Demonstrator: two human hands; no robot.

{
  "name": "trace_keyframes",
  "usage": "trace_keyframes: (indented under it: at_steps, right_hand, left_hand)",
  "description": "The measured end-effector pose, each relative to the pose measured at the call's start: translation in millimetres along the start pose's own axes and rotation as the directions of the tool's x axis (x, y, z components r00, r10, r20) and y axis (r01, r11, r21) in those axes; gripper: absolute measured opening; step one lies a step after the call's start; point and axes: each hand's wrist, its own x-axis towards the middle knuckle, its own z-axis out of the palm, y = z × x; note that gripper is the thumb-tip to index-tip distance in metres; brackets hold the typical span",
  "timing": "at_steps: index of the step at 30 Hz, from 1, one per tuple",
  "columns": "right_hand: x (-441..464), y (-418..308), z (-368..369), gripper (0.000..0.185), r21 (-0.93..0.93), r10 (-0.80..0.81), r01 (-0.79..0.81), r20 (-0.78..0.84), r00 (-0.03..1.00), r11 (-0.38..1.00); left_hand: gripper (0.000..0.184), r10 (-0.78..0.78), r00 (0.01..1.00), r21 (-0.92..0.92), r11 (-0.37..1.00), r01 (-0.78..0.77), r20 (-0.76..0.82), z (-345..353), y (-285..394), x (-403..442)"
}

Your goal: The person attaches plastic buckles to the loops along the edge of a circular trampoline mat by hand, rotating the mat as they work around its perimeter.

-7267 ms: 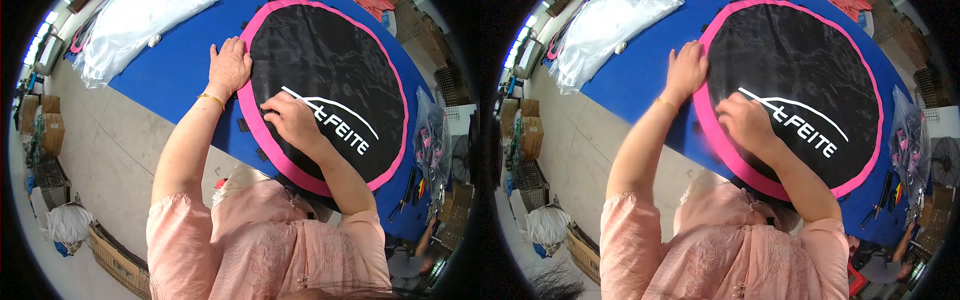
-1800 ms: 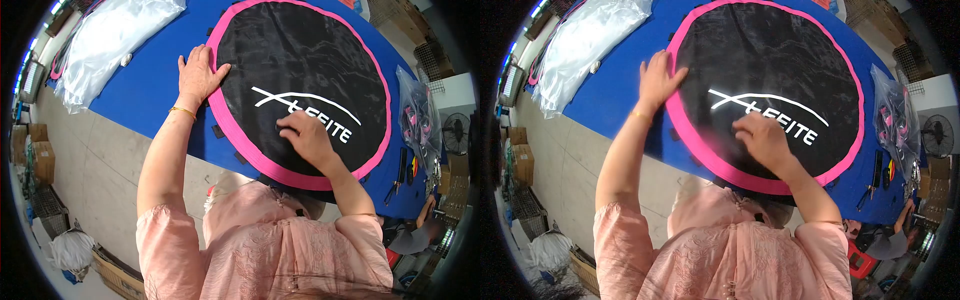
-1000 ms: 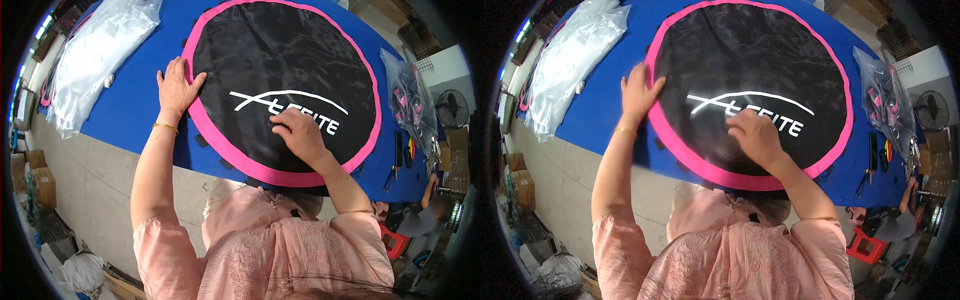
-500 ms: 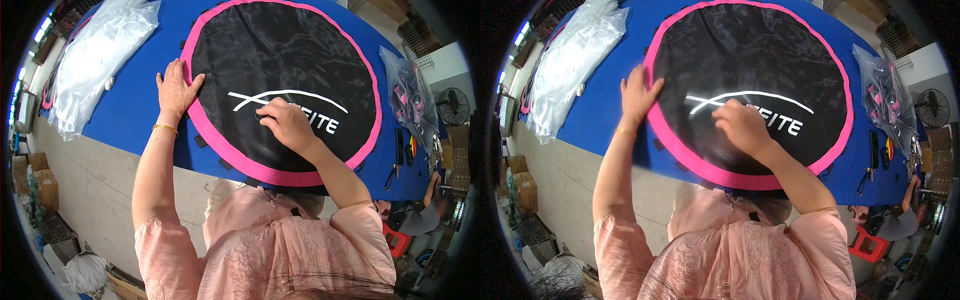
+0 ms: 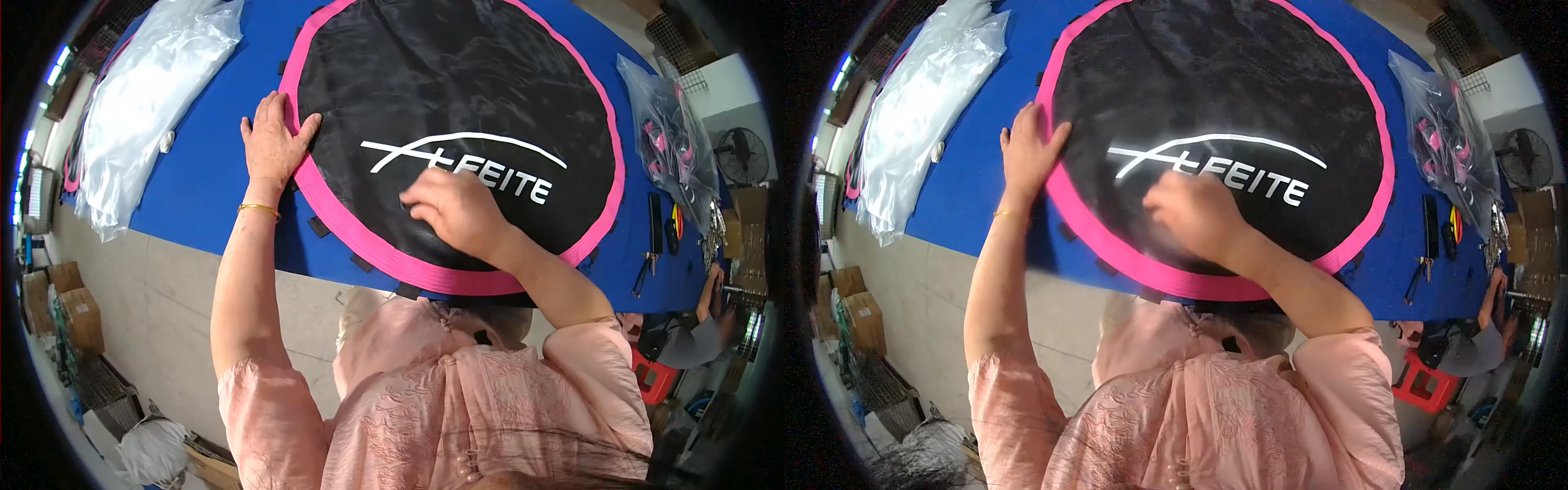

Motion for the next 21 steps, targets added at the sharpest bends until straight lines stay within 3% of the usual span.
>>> trace_keyframes:
  at_steps: [5,12,21]
  right_hand:
    - [-50,-19,-21,0.017,-0.179,0.077,-0.047,0.166,0.983,0.983]
    - [-51,15,-28,0.016,-0.147,0.11,-0.127,-0.118,0.987,0.981]
    - [-61,1,-25,0.016,-0.115,0.112,-0.113,-0.012,0.994,0.987]
  left_hand:
    - [0.084,0.013,1.0,0.001,1.0,-0.013,-0.005,1,-1,0]
    - [0.084,0.016,1.0,0.017,1.0,-0.016,0.015,0,-1,0]
    - [0.084,0.022,1.0,0.023,0.999,-0.022,0.004,2,-2,0]
